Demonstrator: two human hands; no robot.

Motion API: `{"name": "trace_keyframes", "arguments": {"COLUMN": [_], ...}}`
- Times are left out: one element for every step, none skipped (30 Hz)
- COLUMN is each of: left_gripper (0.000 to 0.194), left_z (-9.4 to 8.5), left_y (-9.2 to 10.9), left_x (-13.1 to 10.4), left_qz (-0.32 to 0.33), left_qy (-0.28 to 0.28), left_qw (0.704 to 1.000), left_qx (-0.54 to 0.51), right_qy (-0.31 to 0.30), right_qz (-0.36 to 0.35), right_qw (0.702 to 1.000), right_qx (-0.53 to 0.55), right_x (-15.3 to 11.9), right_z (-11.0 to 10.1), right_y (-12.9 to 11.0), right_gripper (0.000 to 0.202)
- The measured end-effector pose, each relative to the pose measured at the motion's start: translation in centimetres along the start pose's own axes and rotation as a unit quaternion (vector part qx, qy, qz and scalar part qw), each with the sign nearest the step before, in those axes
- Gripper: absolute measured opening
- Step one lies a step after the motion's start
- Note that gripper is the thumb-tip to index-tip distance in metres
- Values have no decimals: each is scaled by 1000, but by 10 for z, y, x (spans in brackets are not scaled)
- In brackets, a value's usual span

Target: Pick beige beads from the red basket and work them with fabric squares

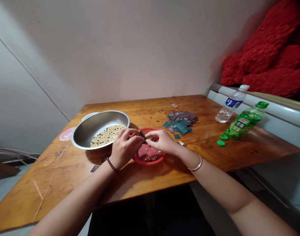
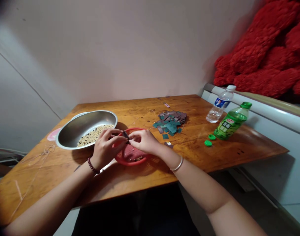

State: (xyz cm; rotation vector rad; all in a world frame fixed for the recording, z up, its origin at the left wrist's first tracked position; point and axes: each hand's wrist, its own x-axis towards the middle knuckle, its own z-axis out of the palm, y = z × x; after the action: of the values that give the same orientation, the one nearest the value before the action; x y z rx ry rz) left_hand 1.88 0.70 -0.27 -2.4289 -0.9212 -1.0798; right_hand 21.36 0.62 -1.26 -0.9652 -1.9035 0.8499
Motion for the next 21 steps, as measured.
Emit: {"name": "trace_keyframes", "arguments": {"left_gripper": [7,7,7,8,9,10,11,11,11,10,10,10,10,9,9,8,8,8,8,8,8], "left_z": [0,0,0,0,0,0,0,0,0,0,1,1,1,1,1,1,1,1,0,0,0], "left_y": [0,0,-1,-1,-1,-1,-2,-2,-2,-2,-1,-1,0,0,1,1,1,1,2,2,2], "left_x": [0,0,0,0,0,0,-1,-1,-1,-1,-1,-1,-1,-1,-1,-1,-1,-1,-1,0,0], "left_qz": [5,9,14,18,19,20,19,18,16,14,12,10,9,10,11,12,12,12,11,10,10], "left_qy": [0,-2,-3,-4,-5,-5,-4,-5,-6,-9,-13,-17,-20,-23,-24,-25,-25,-25,-24,-23,-22], "left_qw": [1000,1000,1000,1000,1000,1000,1000,1000,1000,1000,1000,1000,1000,1000,1000,1000,1000,1000,1000,1000,1000], "left_qx": [2,4,5,5,4,3,2,2,1,1,1,1,0,-3,-6,-9,-12,-13,-13,-12,-12], "right_qy": [0,0,1,1,2,2,3,4,5,6,7,5,2,-3,-8,-12,-15,-16,-16,-16,-16], "right_qz": [9,19,30,40,49,56,61,63,62,59,53,47,41,39,38,40,41,42,42,41,40], "right_qw": [1000,1000,999,998,997,996,996,996,996,996,997,998,999,999,999,998,998,998,998,998,998], "right_qx": [11,22,32,43,53,62,68,70,68,60,51,42,35,32,33,37,40,42,43,43,45], "right_x": [1,1,2,2,3,3,3,3,3,3,3,2,2,2,2,1,1,1,1,1,1], "right_z": [0,0,-1,-1,-1,-1,-1,-2,-2,-2,-2,-2,-2,-2,-2,-2,-2,-2,-2,-2,-2], "right_y": [0,1,1,1,0,0,0,0,0,0,0,-1,-1,-1,-1,-2,-2,-2,-2,-2,-2], "right_gripper": [22,22,22,22,21,21,21,21,21,21,20,20,20,20,20,20,21,21,21,21,21]}}
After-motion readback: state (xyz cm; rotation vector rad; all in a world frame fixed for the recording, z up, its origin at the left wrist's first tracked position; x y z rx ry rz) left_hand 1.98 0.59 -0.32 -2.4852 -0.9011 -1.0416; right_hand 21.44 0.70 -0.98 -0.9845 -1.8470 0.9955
